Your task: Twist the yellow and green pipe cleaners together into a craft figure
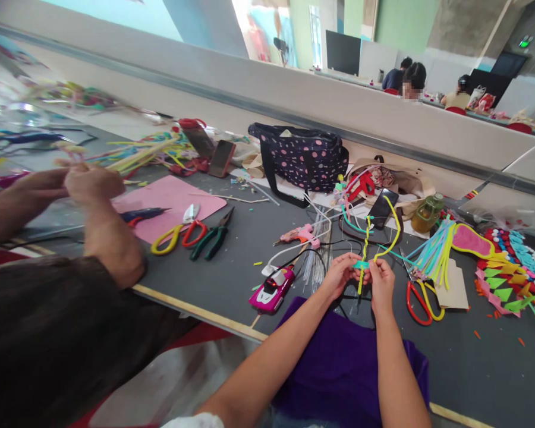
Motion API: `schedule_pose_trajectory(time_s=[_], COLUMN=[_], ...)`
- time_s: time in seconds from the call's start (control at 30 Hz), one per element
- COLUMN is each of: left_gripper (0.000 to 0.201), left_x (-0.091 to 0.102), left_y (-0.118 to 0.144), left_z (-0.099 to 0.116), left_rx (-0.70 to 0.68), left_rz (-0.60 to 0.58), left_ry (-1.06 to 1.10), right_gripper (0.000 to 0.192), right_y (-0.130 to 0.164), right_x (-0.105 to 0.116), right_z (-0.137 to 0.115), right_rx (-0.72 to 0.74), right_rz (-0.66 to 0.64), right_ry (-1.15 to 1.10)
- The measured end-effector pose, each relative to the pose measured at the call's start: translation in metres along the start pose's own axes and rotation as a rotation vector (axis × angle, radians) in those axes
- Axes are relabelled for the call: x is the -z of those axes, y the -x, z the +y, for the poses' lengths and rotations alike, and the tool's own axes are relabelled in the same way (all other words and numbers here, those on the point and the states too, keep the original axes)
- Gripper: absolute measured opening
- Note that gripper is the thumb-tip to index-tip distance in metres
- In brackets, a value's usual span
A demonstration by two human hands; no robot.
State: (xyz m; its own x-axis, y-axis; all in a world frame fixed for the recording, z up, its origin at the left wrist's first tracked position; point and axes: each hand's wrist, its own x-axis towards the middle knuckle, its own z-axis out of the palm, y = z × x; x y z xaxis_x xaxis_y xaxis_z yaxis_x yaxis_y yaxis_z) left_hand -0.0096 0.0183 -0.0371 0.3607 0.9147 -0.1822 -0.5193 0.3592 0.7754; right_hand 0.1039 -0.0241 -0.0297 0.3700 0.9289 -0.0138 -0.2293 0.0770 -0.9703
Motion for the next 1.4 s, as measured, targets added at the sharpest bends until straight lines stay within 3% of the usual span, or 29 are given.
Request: schedule_pose_trajectory(time_s=[0.1,0.23,0.47,0.73,1.03,1.27,1.4], left_gripper=[0.038,0.035,0.034,0.036,0.029,0.030,0.029], left_x=[-0.003,-0.005,-0.005,-0.008,-0.005,-0.004,-0.005], left_y=[0.003,0.004,0.004,0.008,0.001,0.000,0.000], left_z=[0.001,0.000,-0.002,-0.001,-0.002,-0.006,-0.006], left_rx=[0.025,0.016,0.031,0.057,0.019,-0.032,-0.032], left_rz=[-0.039,-0.060,0.001,-0.049,0.014,0.062,0.030], left_ry=[-0.003,-0.010,-0.081,-0.140,0.121,0.195,0.192], right_gripper=[0.030,0.031,0.033,0.029,0.029,0.031,0.032], right_y=[0.003,0.005,-0.001,-0.003,-0.003,0.001,0.002], right_x=[-0.002,-0.002,0.008,0.009,0.008,0.005,0.004], right_z=[-0.001,-0.002,-0.005,-0.006,0.000,0.000,0.001], right_rx=[-0.022,-0.039,0.084,0.055,0.033,0.009,-0.005], right_rz=[-0.054,-0.106,0.079,0.105,0.068,0.029,0.021], right_ry=[0.017,0.061,0.100,0.059,0.094,0.146,0.105])
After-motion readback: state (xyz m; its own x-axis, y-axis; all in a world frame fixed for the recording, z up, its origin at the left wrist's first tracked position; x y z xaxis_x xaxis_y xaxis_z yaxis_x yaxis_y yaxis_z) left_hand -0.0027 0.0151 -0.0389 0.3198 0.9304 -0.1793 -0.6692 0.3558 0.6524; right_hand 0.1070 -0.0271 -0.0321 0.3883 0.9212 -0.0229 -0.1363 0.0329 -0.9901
